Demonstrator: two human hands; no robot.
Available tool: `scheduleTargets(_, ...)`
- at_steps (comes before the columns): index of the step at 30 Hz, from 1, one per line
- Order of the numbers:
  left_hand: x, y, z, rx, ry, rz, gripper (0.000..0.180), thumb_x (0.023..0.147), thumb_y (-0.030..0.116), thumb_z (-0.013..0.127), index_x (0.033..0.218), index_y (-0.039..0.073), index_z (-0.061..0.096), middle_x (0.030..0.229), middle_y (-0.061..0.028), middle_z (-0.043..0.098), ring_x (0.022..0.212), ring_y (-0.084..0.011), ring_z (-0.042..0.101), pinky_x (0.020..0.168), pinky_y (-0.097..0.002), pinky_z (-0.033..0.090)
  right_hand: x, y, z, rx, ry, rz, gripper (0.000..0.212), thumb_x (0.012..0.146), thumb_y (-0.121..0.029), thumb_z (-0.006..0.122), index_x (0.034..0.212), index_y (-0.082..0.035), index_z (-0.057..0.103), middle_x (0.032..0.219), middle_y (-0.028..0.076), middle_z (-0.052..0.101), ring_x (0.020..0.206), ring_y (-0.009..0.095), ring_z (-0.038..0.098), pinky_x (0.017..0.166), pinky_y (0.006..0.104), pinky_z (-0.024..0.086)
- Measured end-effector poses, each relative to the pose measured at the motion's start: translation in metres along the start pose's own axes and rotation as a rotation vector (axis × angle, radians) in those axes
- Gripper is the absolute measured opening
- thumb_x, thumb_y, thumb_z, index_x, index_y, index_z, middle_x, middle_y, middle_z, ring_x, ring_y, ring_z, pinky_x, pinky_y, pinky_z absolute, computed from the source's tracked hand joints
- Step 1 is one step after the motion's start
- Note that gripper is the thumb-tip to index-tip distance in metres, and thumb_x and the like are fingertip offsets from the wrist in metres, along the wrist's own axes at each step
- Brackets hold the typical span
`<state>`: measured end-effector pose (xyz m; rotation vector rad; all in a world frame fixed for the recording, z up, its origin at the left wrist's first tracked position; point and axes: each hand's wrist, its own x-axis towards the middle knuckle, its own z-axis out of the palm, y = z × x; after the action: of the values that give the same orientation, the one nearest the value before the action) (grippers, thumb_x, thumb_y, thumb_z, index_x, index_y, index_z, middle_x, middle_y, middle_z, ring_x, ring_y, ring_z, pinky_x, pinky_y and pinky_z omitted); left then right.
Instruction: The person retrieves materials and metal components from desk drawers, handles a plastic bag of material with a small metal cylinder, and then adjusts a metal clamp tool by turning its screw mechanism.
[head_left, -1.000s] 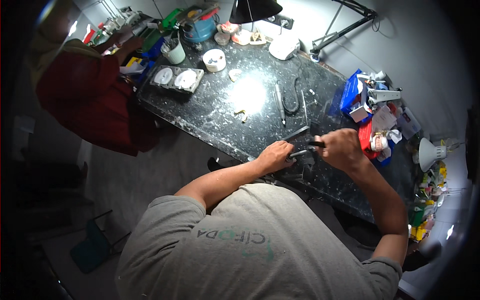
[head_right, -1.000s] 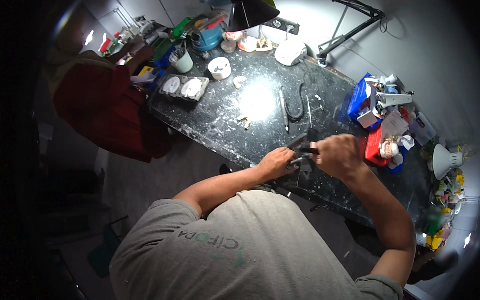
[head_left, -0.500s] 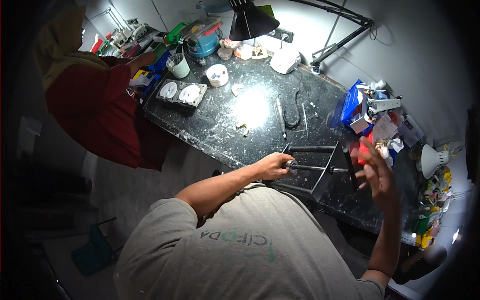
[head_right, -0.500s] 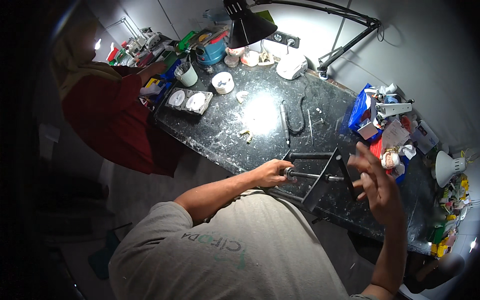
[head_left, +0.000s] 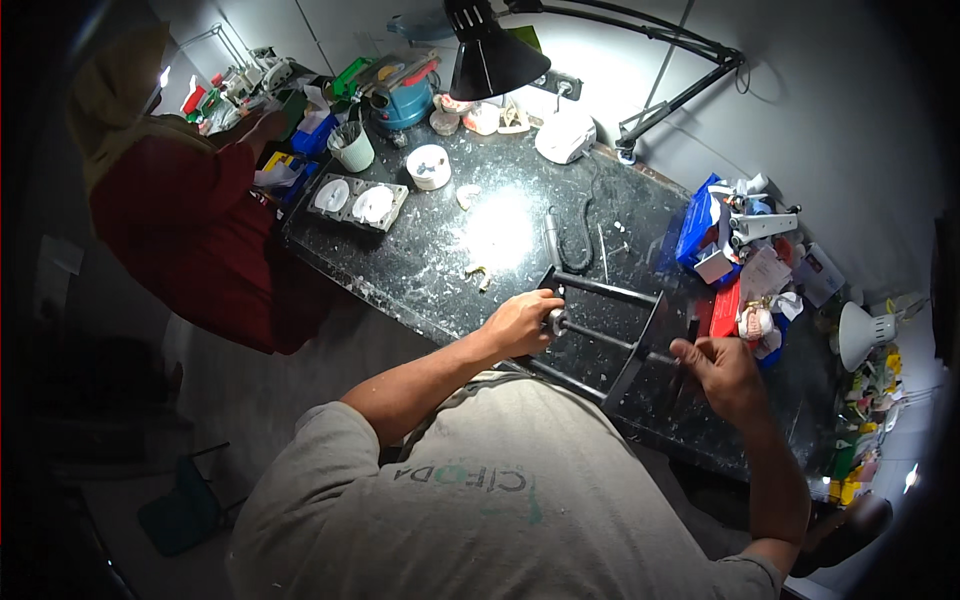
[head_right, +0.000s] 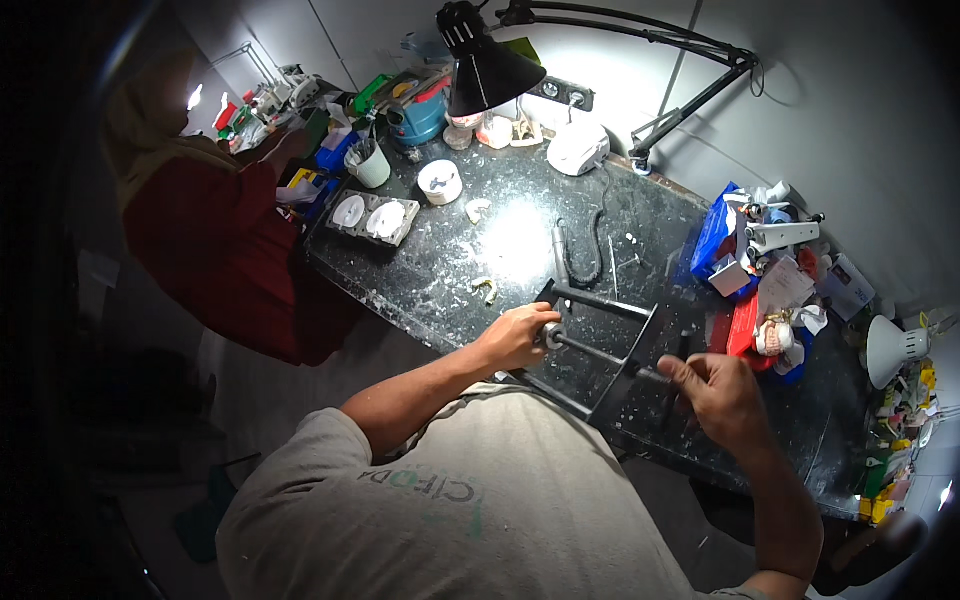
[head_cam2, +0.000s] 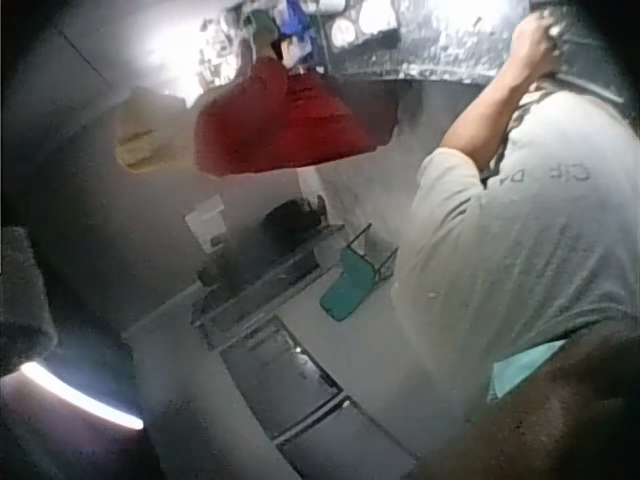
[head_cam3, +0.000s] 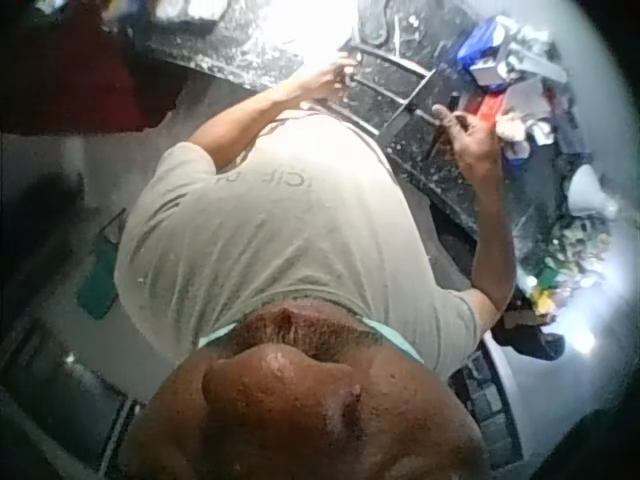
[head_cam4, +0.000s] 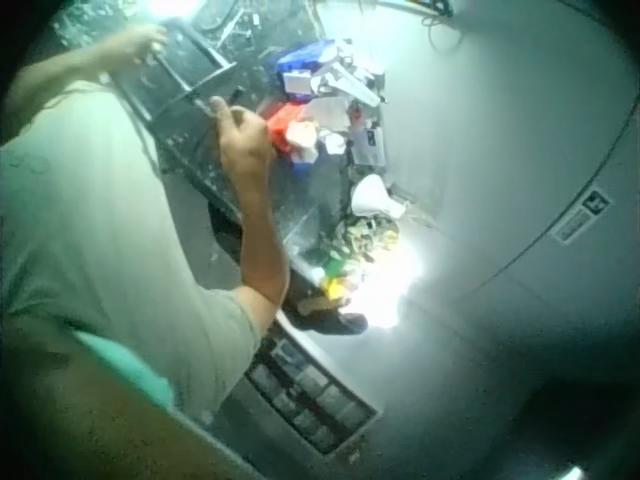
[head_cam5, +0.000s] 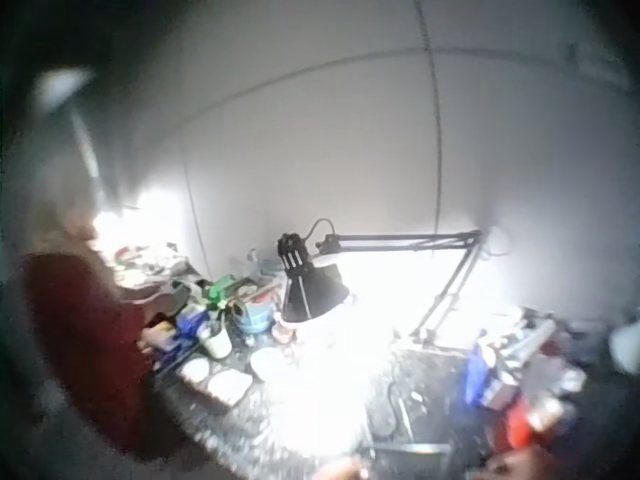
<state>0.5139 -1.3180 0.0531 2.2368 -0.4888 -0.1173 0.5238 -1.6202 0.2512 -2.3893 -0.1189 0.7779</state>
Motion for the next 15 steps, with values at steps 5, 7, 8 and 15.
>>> scheduleTargets(5, -0.007, -0.011, -0.030, -0.118, -0.173, 0.034, 0.040, 0.080, 0.023, 0.080, 0.109, 0.000, 0.066, 0.095, -0.0159, 0.065, 0.087, -0.0337, 0.066, 0.076, -0.0429, 0.051, -0.008, -0.027, -0.023, 0.027, 0.145, -0.296, 0.029, 0.096, -0.029, 0.066, 0.100, -0.001, 0.070, 0.085, 0.013, 0.073, 0.069, 0.018, 0.071, 0.066, 0.0321, 0.057)
scheduleTargets(7, -0.004, -0.001, -0.038, -0.177, -0.195, 0.005, 0.039, 0.083, 0.028, 0.078, 0.106, 0.000, 0.067, 0.091, -0.0152, 0.066, 0.081, -0.0314, 0.065, 0.072, -0.0435, 0.049, -0.002, -0.044, -0.041, -0.911, 0.545, -1.130, 0.028, 0.094, -0.031, 0.068, 0.101, -0.004, 0.070, 0.087, 0.013, 0.073, 0.070, 0.023, 0.072, 0.074, 0.0338, 0.060)
scheduleTargets(8, -0.003, 0.001, -0.038, -0.222, -0.267, -0.023, 0.039, 0.083, 0.030, 0.078, 0.106, 0.000, 0.067, 0.090, -0.0147, 0.065, 0.080, -0.0305, 0.064, 0.072, -0.0438, 0.049, 0.000, -0.046, -0.039, -0.912, 0.543, -1.137, 0.028, 0.094, -0.031, 0.068, 0.101, -0.004, 0.070, 0.087, 0.013, 0.073, 0.070, 0.023, 0.072, 0.074, 0.0338, 0.060)
scheduleTargets(15, 0.001, 0.011, -0.028, -0.129, 0.228, -0.060, 0.019, 0.080, 0.012, 0.070, 0.095, 0.001, 0.064, 0.087, -0.0099, 0.058, 0.078, -0.0252, 0.061, 0.071, -0.0398, 0.049, 0.016, -0.021, -0.001, -0.266, 0.177, -0.484, 0.039, 0.092, -0.045, 0.066, 0.094, -0.006, 0.068, 0.083, 0.005, 0.071, 0.071, 0.025, 0.071, 0.078, 0.0399, 0.060)
